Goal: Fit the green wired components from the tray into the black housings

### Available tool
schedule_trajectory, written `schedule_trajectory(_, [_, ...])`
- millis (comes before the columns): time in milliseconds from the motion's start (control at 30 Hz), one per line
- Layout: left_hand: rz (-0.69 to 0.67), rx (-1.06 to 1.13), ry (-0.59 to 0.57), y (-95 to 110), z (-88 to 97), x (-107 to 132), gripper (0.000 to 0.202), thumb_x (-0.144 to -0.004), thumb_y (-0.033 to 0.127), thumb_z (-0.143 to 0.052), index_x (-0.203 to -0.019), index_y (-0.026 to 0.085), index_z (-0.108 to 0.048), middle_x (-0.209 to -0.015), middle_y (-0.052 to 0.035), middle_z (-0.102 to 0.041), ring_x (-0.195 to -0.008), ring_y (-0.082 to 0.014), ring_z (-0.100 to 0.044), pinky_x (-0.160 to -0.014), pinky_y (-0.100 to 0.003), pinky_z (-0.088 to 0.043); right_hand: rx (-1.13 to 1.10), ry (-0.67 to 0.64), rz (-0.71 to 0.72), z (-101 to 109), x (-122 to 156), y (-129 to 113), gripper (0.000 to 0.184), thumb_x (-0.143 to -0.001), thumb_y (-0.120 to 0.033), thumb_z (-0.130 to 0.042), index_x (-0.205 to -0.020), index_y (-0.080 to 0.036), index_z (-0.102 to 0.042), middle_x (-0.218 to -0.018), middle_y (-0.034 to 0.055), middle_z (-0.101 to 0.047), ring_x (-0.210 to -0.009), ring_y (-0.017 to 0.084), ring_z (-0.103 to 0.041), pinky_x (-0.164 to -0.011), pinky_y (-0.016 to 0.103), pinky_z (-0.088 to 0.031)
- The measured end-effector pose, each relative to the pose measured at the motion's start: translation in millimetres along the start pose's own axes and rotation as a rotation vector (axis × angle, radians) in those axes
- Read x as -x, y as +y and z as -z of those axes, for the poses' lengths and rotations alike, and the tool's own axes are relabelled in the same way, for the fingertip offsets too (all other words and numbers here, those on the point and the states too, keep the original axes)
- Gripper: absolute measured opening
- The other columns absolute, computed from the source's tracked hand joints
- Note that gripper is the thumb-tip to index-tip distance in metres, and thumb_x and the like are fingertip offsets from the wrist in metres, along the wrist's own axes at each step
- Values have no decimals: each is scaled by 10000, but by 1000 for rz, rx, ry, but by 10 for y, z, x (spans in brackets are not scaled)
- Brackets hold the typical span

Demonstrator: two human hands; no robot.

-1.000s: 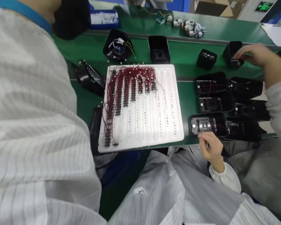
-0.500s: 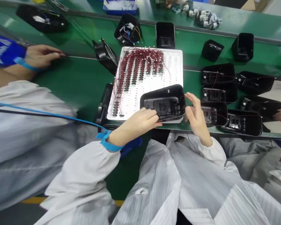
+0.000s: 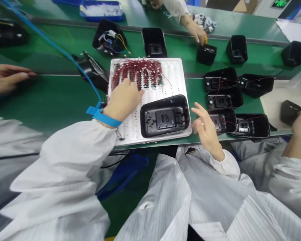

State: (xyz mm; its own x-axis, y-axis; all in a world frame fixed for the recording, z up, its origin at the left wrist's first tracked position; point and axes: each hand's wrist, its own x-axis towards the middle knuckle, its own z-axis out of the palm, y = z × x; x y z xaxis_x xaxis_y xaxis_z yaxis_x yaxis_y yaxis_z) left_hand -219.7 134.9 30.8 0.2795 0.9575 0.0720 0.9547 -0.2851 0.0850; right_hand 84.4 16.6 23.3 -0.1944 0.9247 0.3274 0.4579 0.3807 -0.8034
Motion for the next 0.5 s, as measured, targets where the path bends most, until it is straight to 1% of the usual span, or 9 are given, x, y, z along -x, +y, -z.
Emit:
schedule_trajectory(33, [45,-43,-24,15,6,-5,526,-1074,453,-235,-1075,40,-561,-1140,-202,-625,-1164,-282,-568,-1040,-441,-511,22,43,-21,46,66,12,441,-1089,-457,-332,-1406,-265,-570,-1569,123,-491,-888,141,-705,-696,291,-616])
schedule_trajectory(67, [95,-81,-46,34,27,-1,526,-1068,448,-225,-1080,45,-564,-1153,-210,-626,-1153,-287,-577,-1027,-442,-520,63,85,-38,102,143,28,434,-1086,-454,-344,-1396,-257,-576,-1547,129,-514,-822,128,-691,-665,285,-605])
schedule_trajectory(100, [134,-101,-67,61,61,9,528,-1060,442,-222,-1086,42,-566,-1158,-223,-630,-1143,-297,-585,-1013,-454,-529,123,124,-53,166,227,51,418,-1082,-447,-365,-1372,-250,-594,-1509,131,-552,-807,129,-685,-664,288,-602])
schedule_trajectory(167, [182,-104,-130,140,151,25,546,-1042,419,-212,-1136,6,-557,-1184,-268,-628,-1153,-331,-589,-995,-493,-535,273,184,-77,302,400,126,373,-1073,-416,-411,-1298,-236,-647,-1398,127,-636,-879,159,-701,-693,301,-602])
schedule_trajectory(233, [219,-127,-217,252,251,28,562,-1021,365,-198,-1180,-55,-537,-1215,-331,-609,-1185,-375,-583,-981,-531,-533,426,210,-103,419,553,239,342,-1065,-388,-441,-1221,-218,-693,-1324,129,-674,-954,186,-712,-699,304,-597])
schedule_trajectory(300, [200,-179,-320,370,338,17,569,-997,277,-157,-1162,-105,-544,-1228,-377,-587,-1230,-417,-563,-983,-560,-520,562,168,-123,488,668,370,332,-1058,-383,-466,-1163,-204,-725,-1306,131,-685,-966,195,-720,-703,303,-595])
schedule_trajectory(367, [176,-225,-374,466,396,2,578,-977,218,-128,-1126,-139,-558,-1231,-396,-574,-1256,-446,-547,-986,-569,-514,646,84,-133,506,747,481,318,-1047,-389,-499,-1125,-206,-747,-1308,120,-691,-963,198,-728,-731,307,-600])
schedule_trajectory(433, [187,-247,-376,524,420,-13,589,-973,215,-125,-1120,-163,-553,-1225,-399,-576,-1243,-461,-557,-972,-571,-520,654,34,-130,497,805,541,296,-1036,-388,-528,-1125,-220,-756,-1311,108,-695,-945,193,-730,-743,306,-603])
schedule_trajectory(500, [232,-256,-352,550,421,-25,584,-971,239,-150,-1130,-160,-546,-1213,-391,-593,-1208,-466,-584,-947,-571,-531,609,76,-114,509,865,557,272,-1031,-364,-542,-1138,-232,-755,-1306,105,-696,-938,185,-726,-780,314,-607])
